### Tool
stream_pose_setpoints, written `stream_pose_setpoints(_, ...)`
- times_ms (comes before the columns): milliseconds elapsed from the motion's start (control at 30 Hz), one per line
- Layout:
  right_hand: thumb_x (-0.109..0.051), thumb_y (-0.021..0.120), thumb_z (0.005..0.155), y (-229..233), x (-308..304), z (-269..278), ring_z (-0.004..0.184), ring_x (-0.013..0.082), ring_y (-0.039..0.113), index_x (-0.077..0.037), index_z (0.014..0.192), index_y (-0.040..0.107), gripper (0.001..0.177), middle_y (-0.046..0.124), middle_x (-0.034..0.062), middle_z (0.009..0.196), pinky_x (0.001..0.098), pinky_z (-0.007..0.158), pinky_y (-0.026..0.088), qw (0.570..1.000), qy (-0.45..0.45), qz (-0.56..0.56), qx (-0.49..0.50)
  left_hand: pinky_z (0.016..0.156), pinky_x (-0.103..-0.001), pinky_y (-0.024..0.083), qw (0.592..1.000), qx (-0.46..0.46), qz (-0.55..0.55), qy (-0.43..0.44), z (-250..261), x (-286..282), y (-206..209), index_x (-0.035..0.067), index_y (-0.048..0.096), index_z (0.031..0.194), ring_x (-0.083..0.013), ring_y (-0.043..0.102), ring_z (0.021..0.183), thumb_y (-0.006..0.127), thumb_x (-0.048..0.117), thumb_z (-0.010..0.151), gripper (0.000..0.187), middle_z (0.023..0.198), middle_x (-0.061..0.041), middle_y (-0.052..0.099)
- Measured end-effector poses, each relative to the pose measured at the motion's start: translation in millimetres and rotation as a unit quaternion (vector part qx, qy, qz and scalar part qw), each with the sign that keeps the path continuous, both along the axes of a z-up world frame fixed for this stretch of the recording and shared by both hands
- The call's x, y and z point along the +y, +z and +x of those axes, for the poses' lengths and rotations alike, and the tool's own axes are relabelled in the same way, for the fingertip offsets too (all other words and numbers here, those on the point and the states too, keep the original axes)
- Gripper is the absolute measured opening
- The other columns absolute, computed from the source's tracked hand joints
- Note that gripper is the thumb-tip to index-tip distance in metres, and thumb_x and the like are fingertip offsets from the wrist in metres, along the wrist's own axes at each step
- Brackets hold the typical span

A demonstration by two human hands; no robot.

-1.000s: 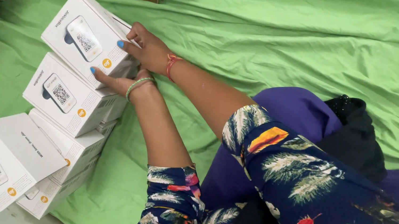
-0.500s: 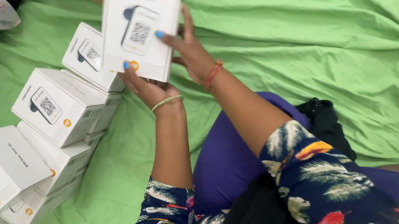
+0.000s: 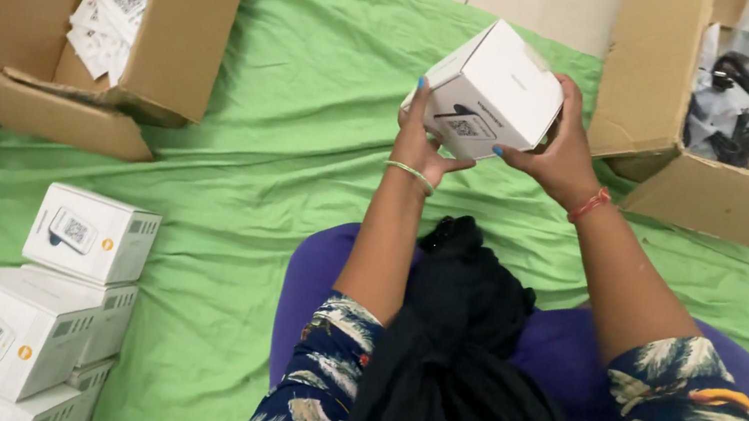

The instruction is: The person unboxes items, checks them, and places them into white boxes.

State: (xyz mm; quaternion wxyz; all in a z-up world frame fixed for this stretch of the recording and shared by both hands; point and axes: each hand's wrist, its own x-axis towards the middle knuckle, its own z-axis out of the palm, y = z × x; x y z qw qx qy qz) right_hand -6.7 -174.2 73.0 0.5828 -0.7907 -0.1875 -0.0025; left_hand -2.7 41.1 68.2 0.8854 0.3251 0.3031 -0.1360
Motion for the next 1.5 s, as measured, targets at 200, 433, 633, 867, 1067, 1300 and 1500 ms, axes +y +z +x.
stream_pose_setpoints(200,-0.015,0.090,0.070,-21,-23,4,0.142,0.0284,0.041,-0.013,0.152,0.031,0.102,0.036,0.0089,0.147,0.0424,0.105,0.057,0.996,-0.069,-0.023,0.051,0.102,-0.078,0.044,0.998,-0.055,0.008,-0.033,3,-56,-34,0.048,0.020,0.151,-0.0387,0.023,0.147,0.061,0.066,0.076,0.087,0.163,0.002,0.015)
stream_pose_setpoints(433,-0.026,0.090,0.087,-42,-1,27,0.116,0.0313,0.063,-0.009,0.142,0.049,0.071,0.058,0.0121,0.127,0.0421,0.093,0.054,0.966,-0.149,-0.184,-0.108,0.091,-0.059,0.059,0.991,-0.126,0.016,-0.047,9,-57,-110,0.020,0.026,0.149,-0.0347,0.055,0.127,0.063,0.031,0.095,0.066,0.148,-0.016,0.046)
stream_pose_setpoints(633,-0.026,0.086,0.091,-28,10,32,0.083,0.0283,0.064,-0.010,0.114,0.076,0.030,0.061,0.0089,0.094,0.0419,0.070,0.052,0.929,-0.234,-0.243,-0.150,0.086,-0.049,0.062,0.977,-0.099,0.159,-0.106,9,-54,-94,0.020,0.016,0.154,-0.0316,0.062,0.117,0.075,0.004,0.087,0.090,0.140,-0.025,0.055)
stream_pose_setpoints(867,-0.019,0.077,0.102,-32,10,31,0.084,0.0255,0.066,-0.010,0.102,0.082,0.010,0.066,0.0036,0.095,0.0401,0.070,0.051,0.945,-0.174,-0.216,-0.174,0.080,-0.049,0.062,0.981,-0.057,0.134,-0.129,-1,-46,-68,0.040,-0.012,0.157,-0.0333,0.061,0.115,0.072,-0.013,0.073,0.130,0.138,-0.026,0.051)
stream_pose_setpoints(1067,-0.013,0.072,0.102,-21,12,23,0.082,0.0242,0.066,-0.008,0.111,0.082,0.014,0.066,0.0087,0.097,0.0373,0.070,0.052,0.962,-0.168,-0.149,-0.153,0.090,-0.055,0.060,0.971,-0.111,0.163,-0.135,3,-42,-69,0.029,-0.004,0.163,-0.0350,0.053,0.128,0.073,-0.008,0.073,0.124,0.154,-0.021,0.033)
stream_pose_setpoints(1300,-0.015,0.074,0.103,-38,0,32,0.076,0.0273,0.067,-0.004,0.099,0.079,0.013,0.069,0.0110,0.087,0.0401,0.070,0.051,0.943,-0.281,-0.158,-0.083,0.124,-0.050,0.026,0.696,-0.486,0.513,-0.127,1,-45,-39,0.013,-0.008,0.160,-0.0456,0.004,0.155,0.102,0.019,0.060,0.149,0.166,-0.029,-0.008)
stream_pose_setpoints(1500,-0.012,0.075,0.094,-66,-17,39,0.074,0.0323,0.070,0.002,0.085,0.074,0.017,0.073,0.0172,0.077,0.0439,0.070,0.055,0.931,-0.290,-0.222,-0.020,0.127,-0.043,0.044,0.598,-0.406,0.665,-0.189,-3,-53,-89,0.019,0.008,0.171,-0.0391,0.016,0.164,0.089,0.014,0.074,0.126,0.181,-0.020,0.003)
